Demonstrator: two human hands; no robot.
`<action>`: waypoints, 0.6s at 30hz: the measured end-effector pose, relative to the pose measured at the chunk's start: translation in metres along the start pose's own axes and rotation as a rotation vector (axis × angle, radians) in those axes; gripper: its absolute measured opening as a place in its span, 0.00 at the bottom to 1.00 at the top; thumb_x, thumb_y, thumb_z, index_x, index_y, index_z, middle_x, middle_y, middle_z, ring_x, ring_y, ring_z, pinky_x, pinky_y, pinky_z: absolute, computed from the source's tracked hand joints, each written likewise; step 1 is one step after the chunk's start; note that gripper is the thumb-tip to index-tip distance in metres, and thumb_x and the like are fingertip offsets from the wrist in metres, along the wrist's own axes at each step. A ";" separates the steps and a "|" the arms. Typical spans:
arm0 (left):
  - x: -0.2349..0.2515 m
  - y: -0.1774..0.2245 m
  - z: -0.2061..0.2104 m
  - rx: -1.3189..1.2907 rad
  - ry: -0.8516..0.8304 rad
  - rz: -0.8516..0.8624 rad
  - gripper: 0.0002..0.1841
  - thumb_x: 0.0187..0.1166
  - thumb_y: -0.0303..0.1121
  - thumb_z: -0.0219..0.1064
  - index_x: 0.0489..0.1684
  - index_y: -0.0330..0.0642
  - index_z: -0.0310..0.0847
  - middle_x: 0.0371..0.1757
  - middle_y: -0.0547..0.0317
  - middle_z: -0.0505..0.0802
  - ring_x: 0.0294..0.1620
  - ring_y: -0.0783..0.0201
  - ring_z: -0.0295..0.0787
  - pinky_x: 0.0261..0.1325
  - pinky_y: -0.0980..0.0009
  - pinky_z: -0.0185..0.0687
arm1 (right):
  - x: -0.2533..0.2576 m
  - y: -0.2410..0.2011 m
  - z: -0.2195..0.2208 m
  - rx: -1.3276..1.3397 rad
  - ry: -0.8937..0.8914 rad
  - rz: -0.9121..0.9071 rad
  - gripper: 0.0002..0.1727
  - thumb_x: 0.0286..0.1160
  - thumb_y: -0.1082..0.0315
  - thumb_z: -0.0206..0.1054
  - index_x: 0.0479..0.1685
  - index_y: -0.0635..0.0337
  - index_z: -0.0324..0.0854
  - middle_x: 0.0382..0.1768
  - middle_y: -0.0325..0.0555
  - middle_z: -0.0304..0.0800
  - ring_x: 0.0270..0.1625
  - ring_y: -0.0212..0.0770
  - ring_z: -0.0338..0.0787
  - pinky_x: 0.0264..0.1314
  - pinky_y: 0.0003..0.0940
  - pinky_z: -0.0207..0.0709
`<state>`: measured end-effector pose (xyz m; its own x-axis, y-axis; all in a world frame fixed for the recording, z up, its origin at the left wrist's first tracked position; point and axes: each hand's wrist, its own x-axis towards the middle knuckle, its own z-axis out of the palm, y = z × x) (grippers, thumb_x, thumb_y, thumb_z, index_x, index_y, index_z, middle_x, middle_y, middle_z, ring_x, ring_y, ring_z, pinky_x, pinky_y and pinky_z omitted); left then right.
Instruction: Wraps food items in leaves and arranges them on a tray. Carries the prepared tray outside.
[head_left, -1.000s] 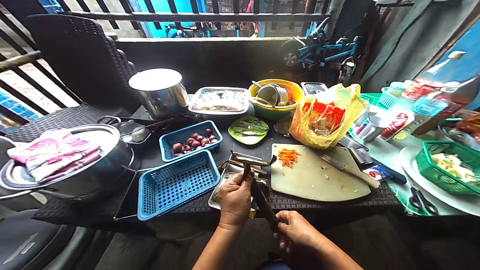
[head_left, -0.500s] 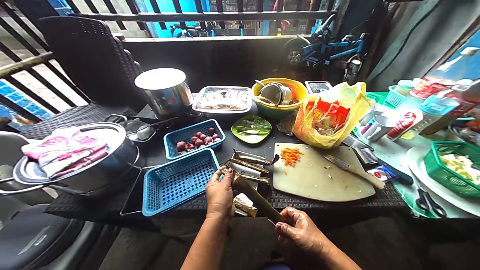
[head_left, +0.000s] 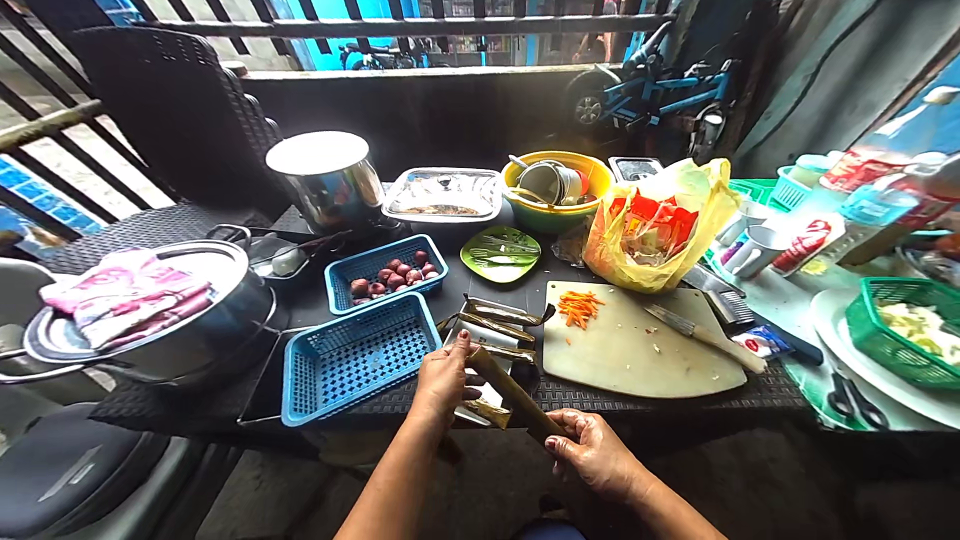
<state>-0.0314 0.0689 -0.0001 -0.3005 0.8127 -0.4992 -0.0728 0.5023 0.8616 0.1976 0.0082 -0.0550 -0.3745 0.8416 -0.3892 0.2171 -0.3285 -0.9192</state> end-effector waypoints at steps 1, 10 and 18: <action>0.002 0.001 -0.004 0.089 -0.017 0.003 0.31 0.91 0.58 0.49 0.51 0.36 0.87 0.36 0.47 0.93 0.24 0.56 0.90 0.27 0.61 0.87 | 0.003 -0.003 -0.001 -0.020 -0.010 0.025 0.16 0.79 0.72 0.67 0.64 0.62 0.84 0.37 0.42 0.94 0.28 0.33 0.92 0.34 0.30 0.89; 0.064 -0.025 -0.022 0.745 -0.120 0.100 0.14 0.87 0.38 0.63 0.49 0.35 0.88 0.47 0.41 0.92 0.51 0.47 0.89 0.60 0.44 0.80 | 0.048 -0.020 0.002 -0.256 -0.085 0.162 0.15 0.88 0.63 0.62 0.65 0.59 0.83 0.36 0.41 0.89 0.26 0.31 0.84 0.32 0.29 0.80; 0.066 -0.038 -0.009 1.314 -0.022 0.092 0.24 0.93 0.47 0.50 0.77 0.48 0.80 0.72 0.43 0.87 0.75 0.43 0.82 0.74 0.40 0.75 | 0.101 0.001 0.014 -0.333 -0.070 0.239 0.16 0.88 0.60 0.61 0.64 0.59 0.83 0.37 0.43 0.89 0.29 0.34 0.85 0.35 0.32 0.81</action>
<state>-0.0568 0.1011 -0.0652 -0.2388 0.8574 -0.4559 0.9231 0.3461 0.1673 0.1477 0.0870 -0.0960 -0.3361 0.7235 -0.6030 0.5811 -0.3445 -0.7373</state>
